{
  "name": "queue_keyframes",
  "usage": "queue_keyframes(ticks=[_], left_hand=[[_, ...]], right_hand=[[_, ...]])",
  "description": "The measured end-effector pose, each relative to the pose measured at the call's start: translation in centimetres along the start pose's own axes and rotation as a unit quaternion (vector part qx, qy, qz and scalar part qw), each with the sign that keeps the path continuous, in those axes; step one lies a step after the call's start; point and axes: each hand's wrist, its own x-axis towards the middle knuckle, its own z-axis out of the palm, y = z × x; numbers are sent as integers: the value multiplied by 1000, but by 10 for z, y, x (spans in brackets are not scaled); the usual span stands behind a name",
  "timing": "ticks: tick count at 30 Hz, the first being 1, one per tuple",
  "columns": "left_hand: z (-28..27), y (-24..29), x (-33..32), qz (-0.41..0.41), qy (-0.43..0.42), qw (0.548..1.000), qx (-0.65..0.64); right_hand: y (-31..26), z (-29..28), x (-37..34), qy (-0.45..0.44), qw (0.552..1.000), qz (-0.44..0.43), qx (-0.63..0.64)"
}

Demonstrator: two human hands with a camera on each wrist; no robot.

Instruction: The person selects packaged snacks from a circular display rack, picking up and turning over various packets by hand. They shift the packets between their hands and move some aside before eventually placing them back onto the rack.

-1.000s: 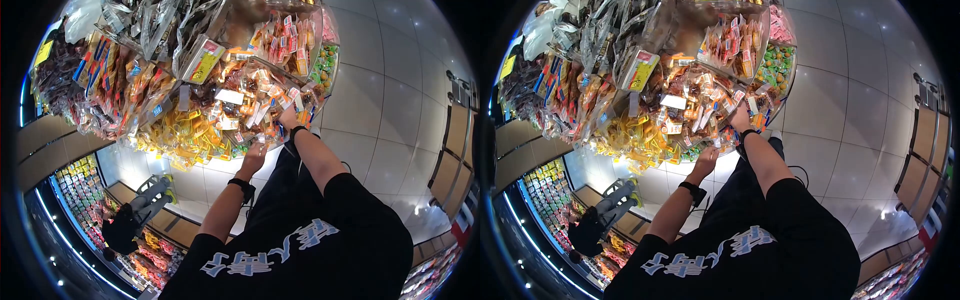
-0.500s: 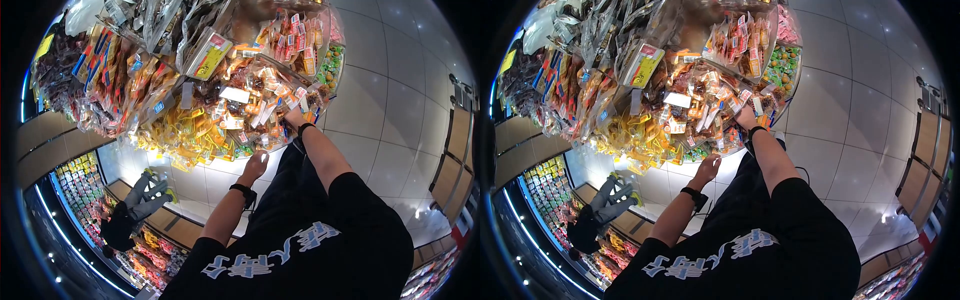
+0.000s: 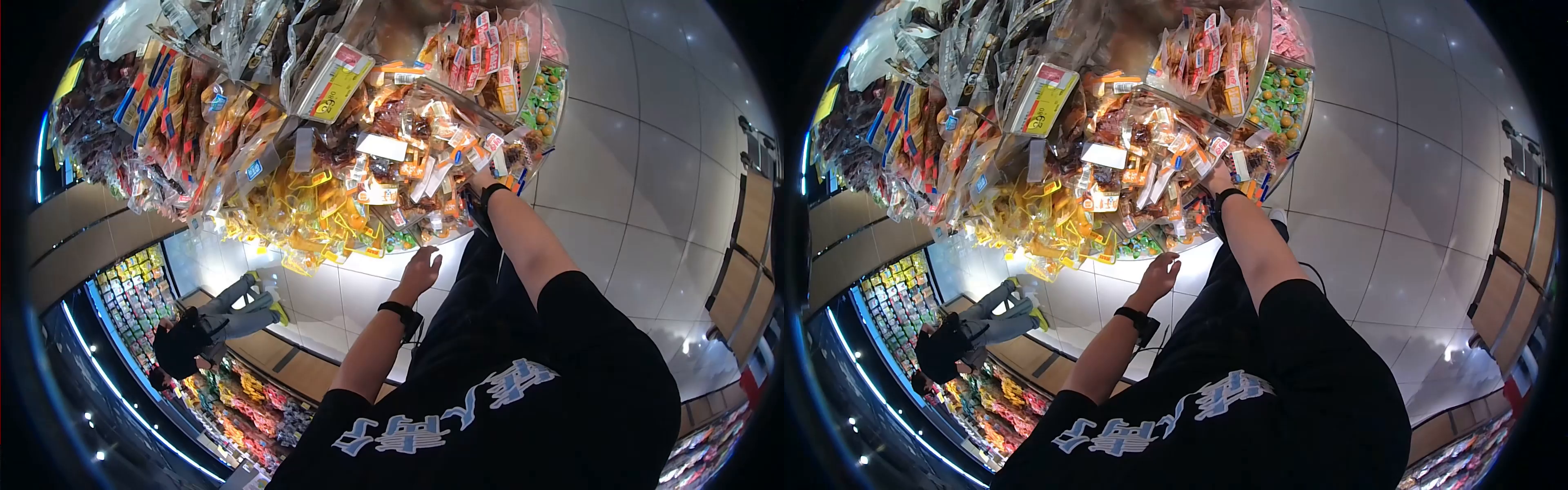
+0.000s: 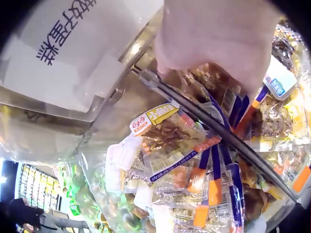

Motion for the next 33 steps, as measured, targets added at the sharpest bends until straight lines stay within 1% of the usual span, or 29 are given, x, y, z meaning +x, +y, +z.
queue_keyframes(ticks=[4,5,6,7,9,11,13,14,17,19,21,22,23,24,27,28,29,31,32,33], left_hand=[[2,2,-2,-33,-23,999,-4],[2,1,-1,-27,-21,999,-3],[5,-2,-2,-22,-20,1000,-1],[5,-2,-2,-18,-18,1000,0],[3,1,-2,-26,-25,999,2],[-1,3,0,-31,-27,999,5],[-1,1,-2,-32,-28,999,6],[-1,1,-2,-32,-29,999,7],[0,-4,-4,-27,-31,999,3],[1,-2,-3,-15,-33,999,-6],[-1,8,3,-57,-67,996,2],[-2,12,5,-78,-84,993,7],[-3,17,8,-67,-85,994,0],[-3,21,12,-56,-87,995,-8],[-5,41,24,-32,-91,995,-19],[-7,52,30,-23,-93,995,-22],[-9,64,35,-29,-113,993,-15],[-11,90,52,8,-124,992,-38],[-12,108,59,0,-134,989,-65],[-11,126,69,3,-135,984,-117]], right_hand=[[1,-1,9,-20,999,16,-28],[1,-2,10,-33,998,19,-49],[-17,-13,6,-56,992,15,-116],[-20,-16,4,-78,980,10,-182],[-23,-14,2,-59,986,-7,-158],[-20,-13,5,-48,983,-27,-178],[-30,-19,3,-43,968,-47,-242],[-35,-22,2,-46,944,-96,-311],[-62,-28,-13,20,982,-66,-174],[-61,-30,-17,-9,997,-10,-71],[-62,-36,-19,8,999,16,-48],[-73,-43,-24,38,996,15,-76],[-84,-50,-31,68,992,14,-104],[-101,-62,-39,99,991,83,-44],[-107,-85,-55,202,975,85,40],[-107,-95,-58,226,968,29,103],[-106,-109,-66,214,965,50,145],[-116,-140,-91,190,951,87,227],[-119,-157,-101,158,941,130,270],[-127,-175,-111,156,934,129,294]])
